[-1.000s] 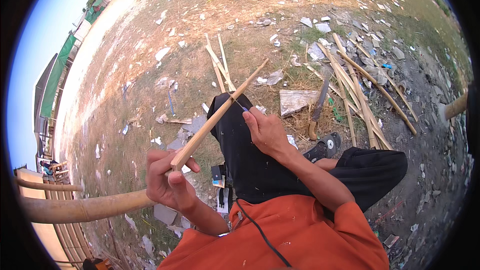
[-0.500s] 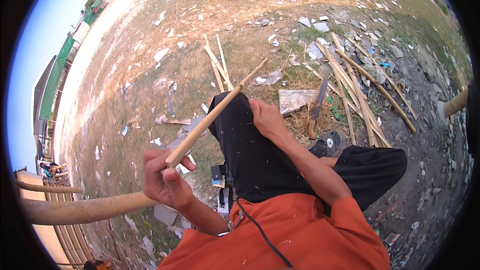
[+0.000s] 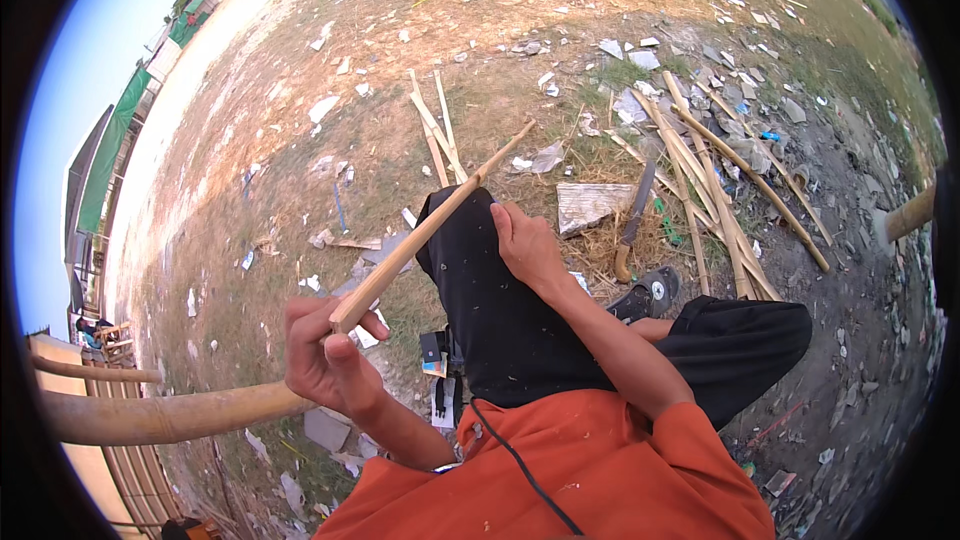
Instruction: The person sits on the ground and uses a small knife to sharpen a thin bamboo stick. They hold the stick in their left hand and carefully shave the wood with the knife in their right hand, rotating the stick to work on different sides.
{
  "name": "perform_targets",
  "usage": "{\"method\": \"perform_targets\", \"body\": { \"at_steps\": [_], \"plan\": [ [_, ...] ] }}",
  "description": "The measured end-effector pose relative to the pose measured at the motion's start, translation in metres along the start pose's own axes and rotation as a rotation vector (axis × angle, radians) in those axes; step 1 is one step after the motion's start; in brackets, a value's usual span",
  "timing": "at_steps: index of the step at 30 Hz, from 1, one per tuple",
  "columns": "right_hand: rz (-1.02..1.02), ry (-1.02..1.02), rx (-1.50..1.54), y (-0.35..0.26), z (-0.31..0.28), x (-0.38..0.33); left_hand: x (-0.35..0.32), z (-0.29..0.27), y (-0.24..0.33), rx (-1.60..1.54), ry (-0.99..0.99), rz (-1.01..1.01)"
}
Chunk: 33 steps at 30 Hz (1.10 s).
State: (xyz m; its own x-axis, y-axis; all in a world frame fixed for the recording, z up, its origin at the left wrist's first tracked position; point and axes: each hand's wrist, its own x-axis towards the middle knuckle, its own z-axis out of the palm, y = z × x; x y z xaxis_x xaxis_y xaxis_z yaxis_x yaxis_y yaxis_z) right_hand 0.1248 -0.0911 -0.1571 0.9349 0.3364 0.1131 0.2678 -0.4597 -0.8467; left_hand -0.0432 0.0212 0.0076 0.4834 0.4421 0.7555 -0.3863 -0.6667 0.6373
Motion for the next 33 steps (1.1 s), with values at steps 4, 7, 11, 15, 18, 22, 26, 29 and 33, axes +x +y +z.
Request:
{"method": "perform_targets", "body": {
  "at_steps": [4, 7, 11, 15, 18, 22, 26, 29, 33],
  "plan": [
    [0.163, -0.108, -0.205, 0.071, 0.010, 0.005, 0.002, -0.001, 0.006, -0.039, -0.010, -0.029],
    [0.158, -0.066, -0.103, 0.050, -0.004, -0.009, 0.006, 0.001, 0.005, -0.087, -0.028, -0.026],
    [-0.001, -0.048, 0.184, -0.018, -0.037, -0.022, 0.005, 0.007, 0.008, -0.121, -0.042, -0.071],
    [-0.242, -0.218, 0.338, -0.091, -0.080, -0.047, 0.005, 0.006, 0.011, -0.113, -0.029, -0.096],
    [-0.365, -0.271, 0.353, -0.107, -0.083, -0.061, 0.006, 0.007, 0.010, -0.135, -0.056, -0.076],
    [-0.532, -0.286, 0.322, -0.124, -0.088, -0.072, 0.002, 0.009, 0.012, -0.202, -0.024, -0.095],
    [-0.726, -0.326, 0.373, -0.153, -0.109, -0.081, 0.002, 0.005, 0.009, -0.182, 0.005, -0.055],
    [-0.344, -0.282, 0.244, -0.128, -0.091, -0.061, 0.006, 0.008, 0.011, -0.203, 0.009, -0.067],
    [-0.218, -0.155, 0.199, -0.087, -0.060, -0.049, 0.003, 0.018, 0.014, -0.132, 0.010, -0.083]
  ]
}}
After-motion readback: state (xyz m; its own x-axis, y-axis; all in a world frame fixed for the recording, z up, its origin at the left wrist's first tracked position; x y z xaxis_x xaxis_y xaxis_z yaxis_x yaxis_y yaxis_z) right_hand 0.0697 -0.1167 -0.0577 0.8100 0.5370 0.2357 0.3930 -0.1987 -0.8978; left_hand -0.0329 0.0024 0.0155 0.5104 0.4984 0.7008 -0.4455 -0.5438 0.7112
